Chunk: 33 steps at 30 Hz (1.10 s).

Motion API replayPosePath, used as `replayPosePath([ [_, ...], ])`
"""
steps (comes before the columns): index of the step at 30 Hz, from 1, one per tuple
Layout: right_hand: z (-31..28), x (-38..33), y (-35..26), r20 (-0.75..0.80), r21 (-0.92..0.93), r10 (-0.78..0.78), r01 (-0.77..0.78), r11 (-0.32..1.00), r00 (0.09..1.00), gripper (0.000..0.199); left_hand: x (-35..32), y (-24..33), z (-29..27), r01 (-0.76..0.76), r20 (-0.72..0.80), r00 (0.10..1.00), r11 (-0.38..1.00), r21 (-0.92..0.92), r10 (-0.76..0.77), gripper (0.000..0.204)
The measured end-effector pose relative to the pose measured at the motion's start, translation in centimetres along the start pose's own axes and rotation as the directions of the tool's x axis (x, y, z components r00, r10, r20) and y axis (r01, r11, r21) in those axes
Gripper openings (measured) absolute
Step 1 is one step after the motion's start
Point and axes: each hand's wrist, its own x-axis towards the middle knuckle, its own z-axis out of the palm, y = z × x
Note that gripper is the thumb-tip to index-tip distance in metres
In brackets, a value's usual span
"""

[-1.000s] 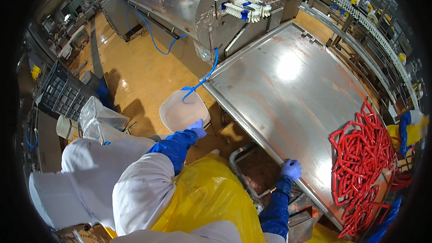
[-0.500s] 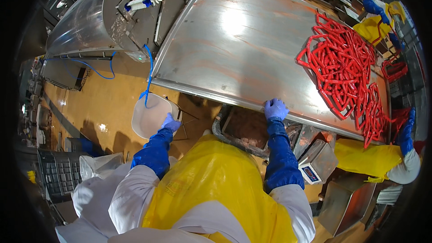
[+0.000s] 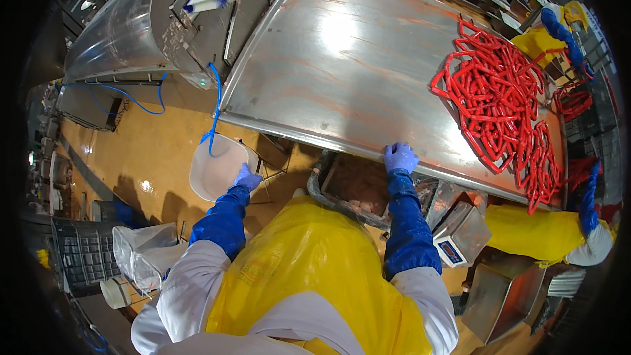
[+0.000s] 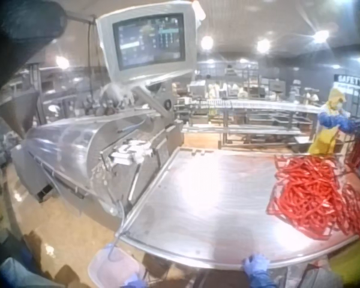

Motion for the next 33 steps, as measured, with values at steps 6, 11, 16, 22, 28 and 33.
replayPosePath([
  [6,-0.2,0.1,-0.2,0.032,-0.003,0.003,-0.003,1.0,0.999,0.031,0.5,-0.7,0.4,-0.007,-0.004,1.0,1.0,-0.012,0.007,0.081],
  [11,-0.2,-0.2,0.1,0.018,0.001,-0.009,0.009,1.0,1.0,0.03,0.5,-0.2,0.2,-0.013,0.045,0.999,0.999,-0.045,0.015,0.087],
  [16,0.8,0.6,0.5,0.03,-0.021,0.004,-0.004,1.0,1.0,0.039,1.6,-0.5,1.1,-0.042,-0.019,0.999,0.998,-0.044,0.042,0.077],
  [22,2.3,1.6,-2.1,-0.015,0.365,-0.069,0.07,0.929,0.998,0.032,3.7,-1.7,2.0,-0.078,0.019,0.997,0.994,-0.08,0.08,0.082],
  [28,3.1,4.3,-14.6,-0.014,0.358,-0.419,0.396,0.846,0.908,0.034,5.0,-1.9,1.3,-0.242,-0.131,0.965,0.966,-0.09,0.229,0.077],
  [33,8.9,12.8,-24.0,-0.172,0.338,-0.47,0.5,0.797,0.866,0.04,1.1,3.0,-0.7,-0.621,-0.49,0.736,0.755,-0.211,0.468,0.052],
])
